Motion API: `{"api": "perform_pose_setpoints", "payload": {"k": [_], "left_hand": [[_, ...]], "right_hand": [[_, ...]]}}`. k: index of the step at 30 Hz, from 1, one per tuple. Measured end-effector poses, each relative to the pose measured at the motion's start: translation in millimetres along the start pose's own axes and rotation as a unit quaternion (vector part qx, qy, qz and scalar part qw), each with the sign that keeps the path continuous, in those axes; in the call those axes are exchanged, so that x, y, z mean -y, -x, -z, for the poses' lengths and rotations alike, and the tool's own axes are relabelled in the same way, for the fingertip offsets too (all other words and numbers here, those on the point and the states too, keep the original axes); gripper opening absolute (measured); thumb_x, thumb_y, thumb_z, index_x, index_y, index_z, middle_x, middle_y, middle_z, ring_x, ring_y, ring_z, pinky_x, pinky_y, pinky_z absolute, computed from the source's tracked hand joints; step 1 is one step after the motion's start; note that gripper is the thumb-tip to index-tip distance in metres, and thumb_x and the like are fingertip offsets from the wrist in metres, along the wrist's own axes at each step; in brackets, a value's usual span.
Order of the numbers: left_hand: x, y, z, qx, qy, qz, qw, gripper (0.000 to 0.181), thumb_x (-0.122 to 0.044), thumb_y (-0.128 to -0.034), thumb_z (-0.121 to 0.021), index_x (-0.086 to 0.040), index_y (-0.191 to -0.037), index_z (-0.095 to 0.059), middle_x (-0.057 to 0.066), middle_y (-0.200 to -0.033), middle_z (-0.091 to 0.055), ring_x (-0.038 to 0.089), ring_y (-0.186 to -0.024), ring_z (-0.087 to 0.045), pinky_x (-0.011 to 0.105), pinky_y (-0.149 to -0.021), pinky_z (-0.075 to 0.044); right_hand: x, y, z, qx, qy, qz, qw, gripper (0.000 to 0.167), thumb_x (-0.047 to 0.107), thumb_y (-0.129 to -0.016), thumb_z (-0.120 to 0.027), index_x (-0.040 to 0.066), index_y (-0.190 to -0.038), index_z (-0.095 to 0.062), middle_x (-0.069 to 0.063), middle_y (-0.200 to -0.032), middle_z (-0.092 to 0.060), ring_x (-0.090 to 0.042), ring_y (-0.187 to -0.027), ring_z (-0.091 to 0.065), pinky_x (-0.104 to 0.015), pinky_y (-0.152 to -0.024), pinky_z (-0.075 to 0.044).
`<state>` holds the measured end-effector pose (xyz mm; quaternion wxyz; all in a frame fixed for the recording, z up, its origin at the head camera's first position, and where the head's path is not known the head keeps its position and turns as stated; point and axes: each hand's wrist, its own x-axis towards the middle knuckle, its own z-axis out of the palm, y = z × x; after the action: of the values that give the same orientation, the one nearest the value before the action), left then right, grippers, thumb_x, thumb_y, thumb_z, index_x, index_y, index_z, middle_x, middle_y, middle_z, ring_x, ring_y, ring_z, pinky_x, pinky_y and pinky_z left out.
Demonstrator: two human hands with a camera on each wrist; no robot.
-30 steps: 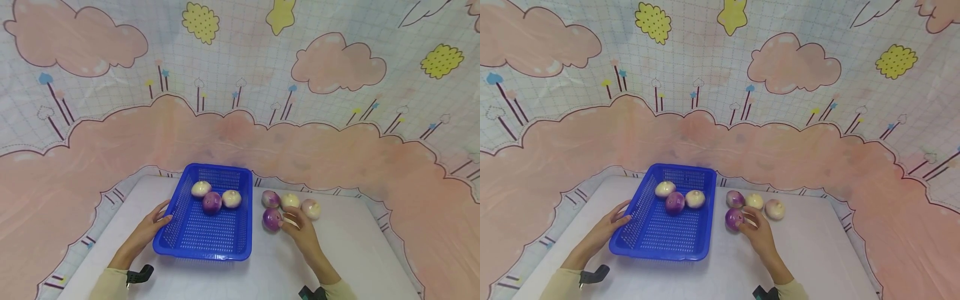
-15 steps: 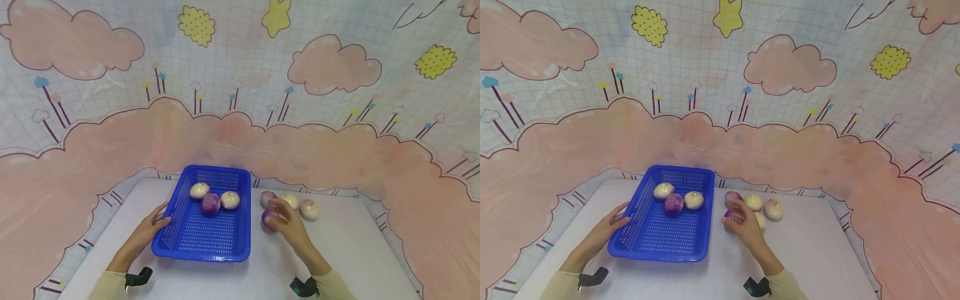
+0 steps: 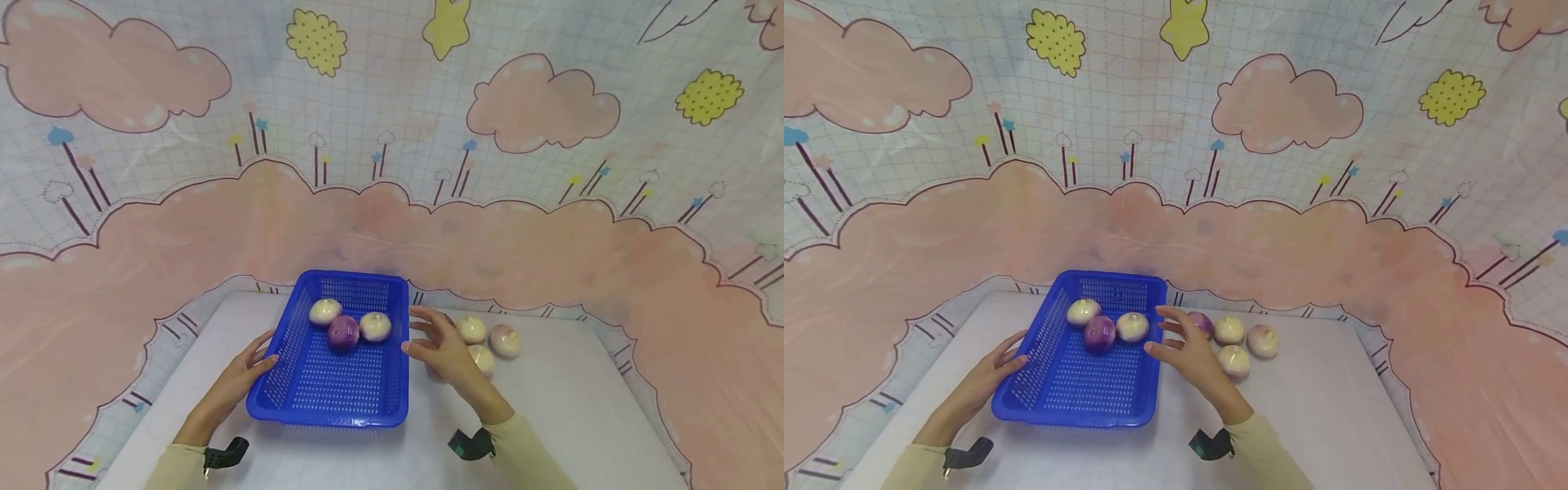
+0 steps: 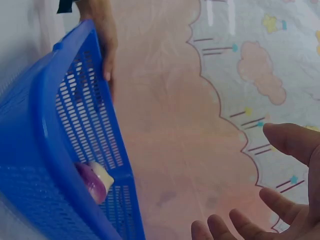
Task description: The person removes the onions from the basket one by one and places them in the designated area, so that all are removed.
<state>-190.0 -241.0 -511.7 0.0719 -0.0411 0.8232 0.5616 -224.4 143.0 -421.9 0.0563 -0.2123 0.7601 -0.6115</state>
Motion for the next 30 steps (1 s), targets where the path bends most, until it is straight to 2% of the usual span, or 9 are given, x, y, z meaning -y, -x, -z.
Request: {"api": "perform_pose_setpoints", "payload": {"k": [4, 11, 14, 19, 24, 30], "left_hand": [[0.2, 0.3, -0.1, 0.0, 0.001, 0.001, 1.0, 0.077, -0.041, -0.0996, -0.054, -0.022, -0.159, -0.01, 0.027, -0.159, -0.024, 0.053, -0.139, -0.035, 0.07, -0.107, -0.032], [2.3, -0.1, 0.6, 0.001, -0.001, 0.001, 1.0, 0.077, -0.042, -0.0993, -0.054, -0.022, -0.159, -0.01, 0.027, -0.159, -0.024, 0.054, -0.139, -0.035, 0.07, -0.107, -0.032], [2.8, -0.5, 0.8, 0.0, -0.003, 0.004, 1.0, 0.078, -0.043, -0.099, -0.054, -0.022, -0.159, -0.01, 0.027, -0.159, -0.024, 0.053, -0.139, -0.036, 0.071, -0.107, -0.032], [2.9, -0.4, 1.3, -0.001, -0.005, 0.005, 1.0, 0.078, -0.043, -0.099, -0.054, -0.022, -0.159, -0.01, 0.027, -0.159, -0.024, 0.053, -0.139, -0.036, 0.071, -0.107, -0.032], [2.8, -0.2, 0.8, 0.003, -0.006, 0.0, 1.0, 0.078, -0.043, -0.0992, -0.054, -0.022, -0.159, -0.01, 0.027, -0.159, -0.024, 0.053, -0.139, -0.036, 0.07, -0.107, -0.032], [1.7, -1.3, 1.5, 0.007, -0.005, 0.001, 1.0, 0.077, -0.043, -0.0997, -0.053, -0.022, -0.159, -0.009, 0.027, -0.16, -0.024, 0.052, -0.139, -0.036, 0.07, -0.108, -0.031]], "right_hand": [[5, -10.5, -7, 0.013, -0.008, 0.0, 0.9999, 0.066, 0.013, -0.086, -0.074, 0.017, -0.144, -0.044, -0.008, -0.152, -0.044, -0.032, -0.138, -0.046, -0.044, -0.108, -0.047], [14, -29.6, -22, 0.023, -0.01, -0.03, 0.9993, 0.061, 0.014, -0.087, -0.073, 0.02, -0.141, -0.046, -0.005, -0.15, -0.046, -0.031, -0.137, -0.047, -0.048, -0.103, -0.05], [16, -40.0, -29, 0.02, 0.007, -0.041, 0.9989, 0.06, 0.019, -0.087, -0.074, 0.021, -0.141, -0.048, -0.006, -0.147, -0.049, -0.032, -0.134, -0.05, -0.05, -0.104, -0.049], [19, -60.1, -41, 0.025, -0.003, -0.059, 0.9979, 0.06, 0.019, -0.086, -0.074, 0.018, -0.14, -0.05, -0.011, -0.146, -0.05, -0.038, -0.132, -0.051, -0.052, -0.106, -0.046], [19, -76.1, -52, 0.023, -0.005, -0.09, 0.9957, 0.062, 0.021, -0.084, -0.077, 0.018, -0.14, -0.05, -0.011, -0.145, -0.05, -0.036, -0.131, -0.052, -0.049, -0.101, -0.051], [13, -91.3, -63, 0.024, -0.028, -0.144, 0.9889, 0.062, 0.019, -0.084, -0.076, 0.015, -0.14, -0.049, -0.019, -0.149, -0.045, -0.038, -0.126, -0.056, -0.058, -0.098, -0.051]]}}
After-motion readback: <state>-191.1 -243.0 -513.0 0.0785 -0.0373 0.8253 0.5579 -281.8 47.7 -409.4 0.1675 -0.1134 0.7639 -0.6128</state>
